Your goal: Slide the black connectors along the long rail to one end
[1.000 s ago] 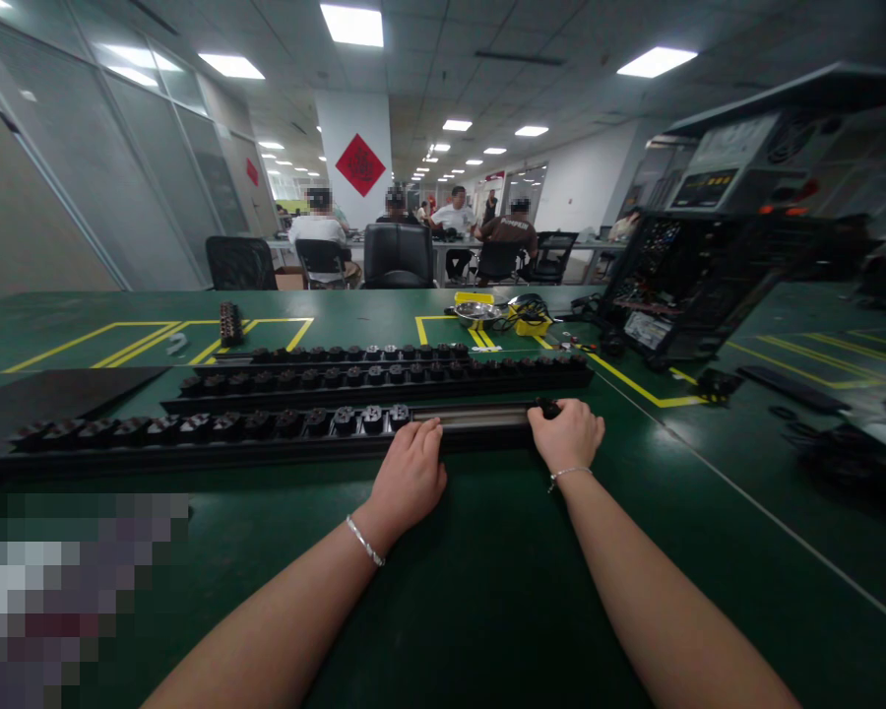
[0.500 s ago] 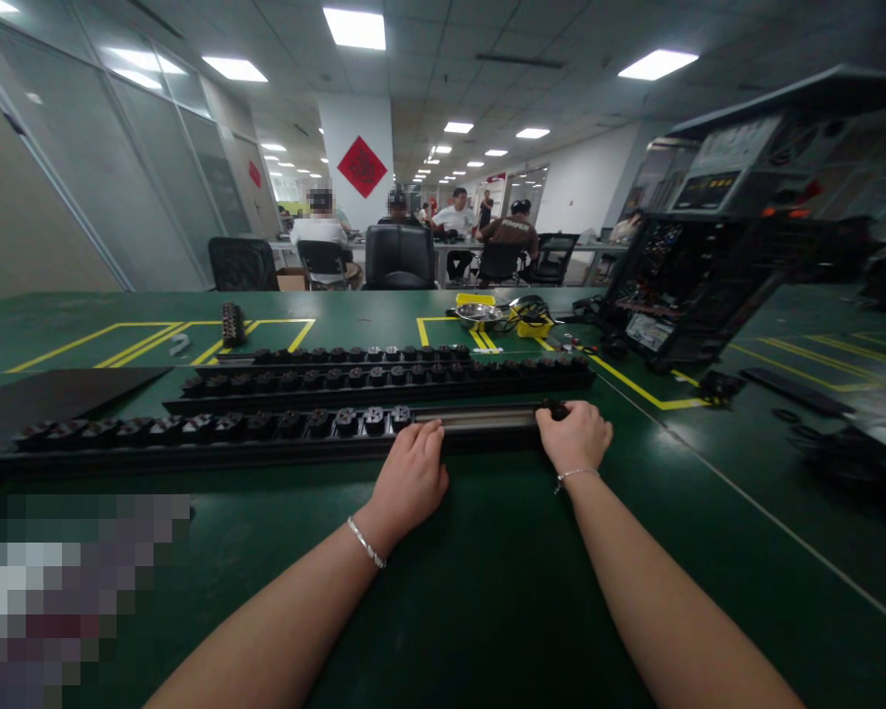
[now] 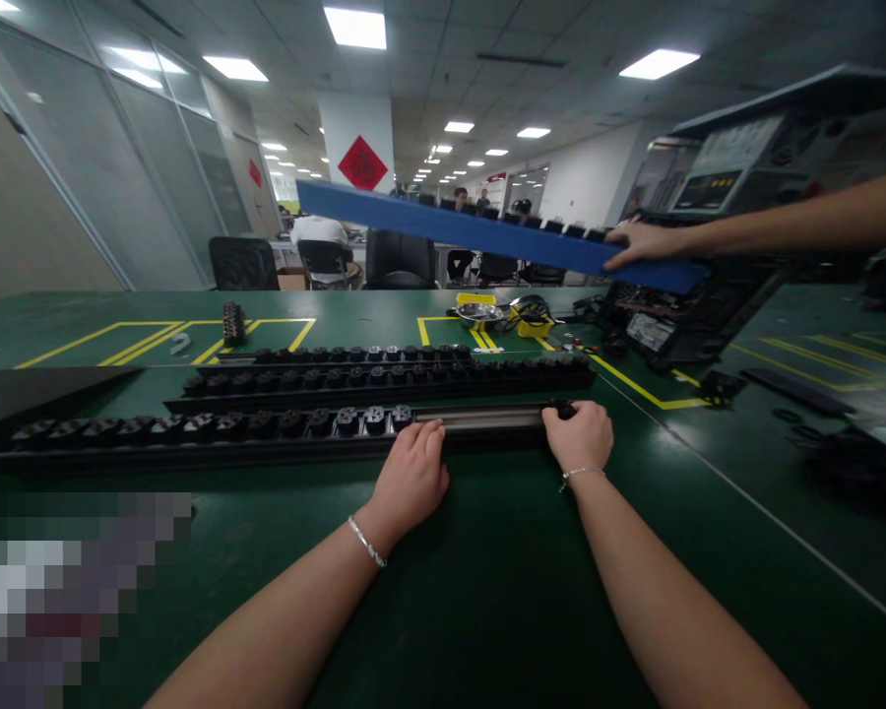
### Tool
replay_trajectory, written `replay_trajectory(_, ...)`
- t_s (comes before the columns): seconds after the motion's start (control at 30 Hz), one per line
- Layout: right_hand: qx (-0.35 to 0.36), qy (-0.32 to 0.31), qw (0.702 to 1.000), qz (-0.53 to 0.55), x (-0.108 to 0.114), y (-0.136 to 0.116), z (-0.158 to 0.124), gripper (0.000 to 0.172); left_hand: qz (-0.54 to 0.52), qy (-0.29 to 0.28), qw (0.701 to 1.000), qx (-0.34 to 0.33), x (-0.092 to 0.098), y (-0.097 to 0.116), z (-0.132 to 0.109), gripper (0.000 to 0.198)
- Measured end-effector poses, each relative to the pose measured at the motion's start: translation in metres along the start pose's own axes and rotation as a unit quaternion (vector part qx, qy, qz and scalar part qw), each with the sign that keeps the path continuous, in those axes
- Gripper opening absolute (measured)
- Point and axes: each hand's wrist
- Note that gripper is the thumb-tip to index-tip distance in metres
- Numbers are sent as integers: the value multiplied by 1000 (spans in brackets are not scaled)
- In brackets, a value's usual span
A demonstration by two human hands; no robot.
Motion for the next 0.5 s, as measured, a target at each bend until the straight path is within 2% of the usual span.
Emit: replay_trajectory(0.5,-21,9,999,24,2,10,6,32,2,-11,1000,7,2,1,0,46)
Point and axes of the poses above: each hand's wrist, its own z-axis towards the middle knuckle, its own x-axis out of the back of the hand, y = z × x, and after that the axes turned 5 degrees about y, right-handed
